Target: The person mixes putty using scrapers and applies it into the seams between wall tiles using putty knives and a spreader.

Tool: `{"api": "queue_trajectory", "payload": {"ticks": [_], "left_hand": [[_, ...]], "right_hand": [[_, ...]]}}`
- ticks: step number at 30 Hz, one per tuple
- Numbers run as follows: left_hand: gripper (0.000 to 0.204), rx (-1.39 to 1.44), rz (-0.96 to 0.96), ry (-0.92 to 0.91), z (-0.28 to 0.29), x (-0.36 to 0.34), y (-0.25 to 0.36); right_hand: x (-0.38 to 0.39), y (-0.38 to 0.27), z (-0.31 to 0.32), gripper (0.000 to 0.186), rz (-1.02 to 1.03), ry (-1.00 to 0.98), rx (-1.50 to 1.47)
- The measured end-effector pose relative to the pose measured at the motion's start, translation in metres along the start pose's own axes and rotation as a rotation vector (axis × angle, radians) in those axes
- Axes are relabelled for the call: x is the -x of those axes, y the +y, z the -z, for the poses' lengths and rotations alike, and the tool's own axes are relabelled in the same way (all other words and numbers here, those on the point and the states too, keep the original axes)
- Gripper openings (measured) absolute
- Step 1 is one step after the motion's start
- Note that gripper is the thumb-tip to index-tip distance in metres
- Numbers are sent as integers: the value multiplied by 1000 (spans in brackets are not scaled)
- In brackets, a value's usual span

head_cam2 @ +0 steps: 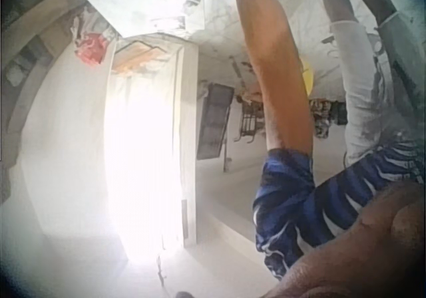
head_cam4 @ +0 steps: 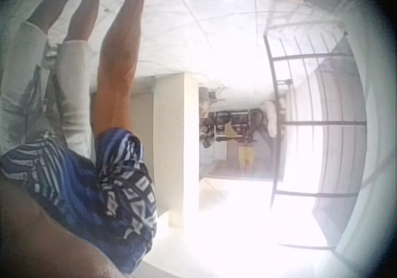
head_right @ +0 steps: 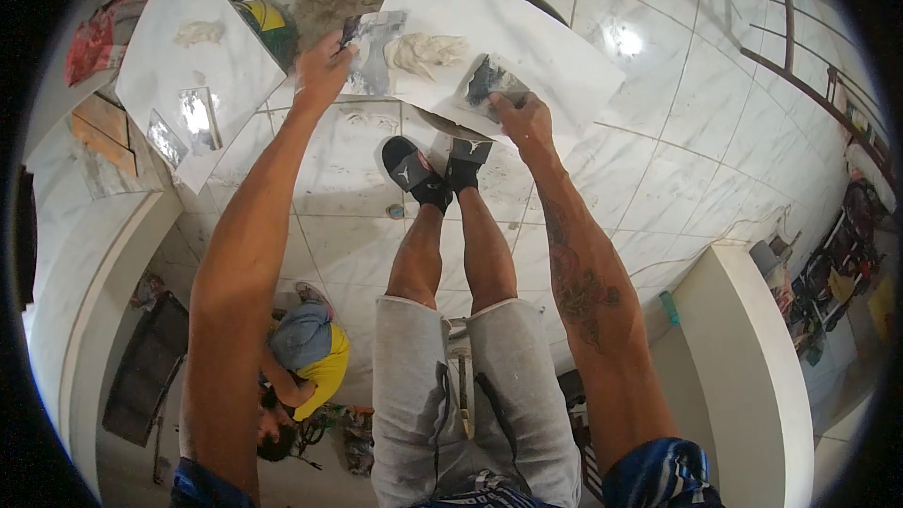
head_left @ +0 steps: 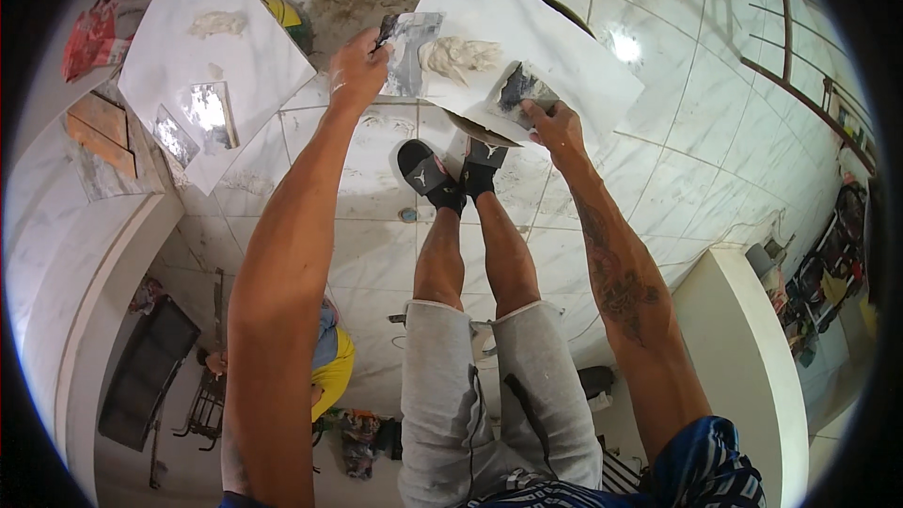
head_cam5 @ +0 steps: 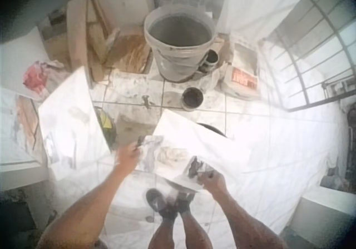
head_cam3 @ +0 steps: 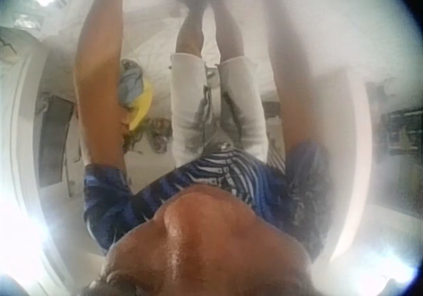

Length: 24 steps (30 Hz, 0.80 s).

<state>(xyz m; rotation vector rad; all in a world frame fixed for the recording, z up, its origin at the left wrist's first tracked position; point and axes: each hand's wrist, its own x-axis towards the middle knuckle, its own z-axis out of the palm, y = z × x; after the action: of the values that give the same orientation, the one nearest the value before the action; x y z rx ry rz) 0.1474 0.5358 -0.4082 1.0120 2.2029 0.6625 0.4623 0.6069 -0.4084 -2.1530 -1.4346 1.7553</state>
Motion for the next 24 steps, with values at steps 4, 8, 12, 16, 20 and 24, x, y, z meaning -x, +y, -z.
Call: {"api": "queue_trajectory", "payload": {"ticks": [4,8,12,16,20,24], "left_hand": [[45,-67,-6,-96,-3,-3,3],[30,-1,-73,24,-4,-9,-14],[28,-67,-79,-163,-23,-7,23],[28,-106,-114,-213,-52,2,61],[30,-108,-105,-163,-62,7,76],[27,-25,-50,-230,-62,10,77]], "right_hand": [[0,0,2,46,-33,-6,-8],[2,-5,-7,46,-47,-42,-41],[0,-1,8,47,-30,-28,-65],[10,-12,2,45,-57,-35,-97],[3,-8,16,45,-97,-129,-51],[25,-19,22,43,-78,-144,-59]]}}
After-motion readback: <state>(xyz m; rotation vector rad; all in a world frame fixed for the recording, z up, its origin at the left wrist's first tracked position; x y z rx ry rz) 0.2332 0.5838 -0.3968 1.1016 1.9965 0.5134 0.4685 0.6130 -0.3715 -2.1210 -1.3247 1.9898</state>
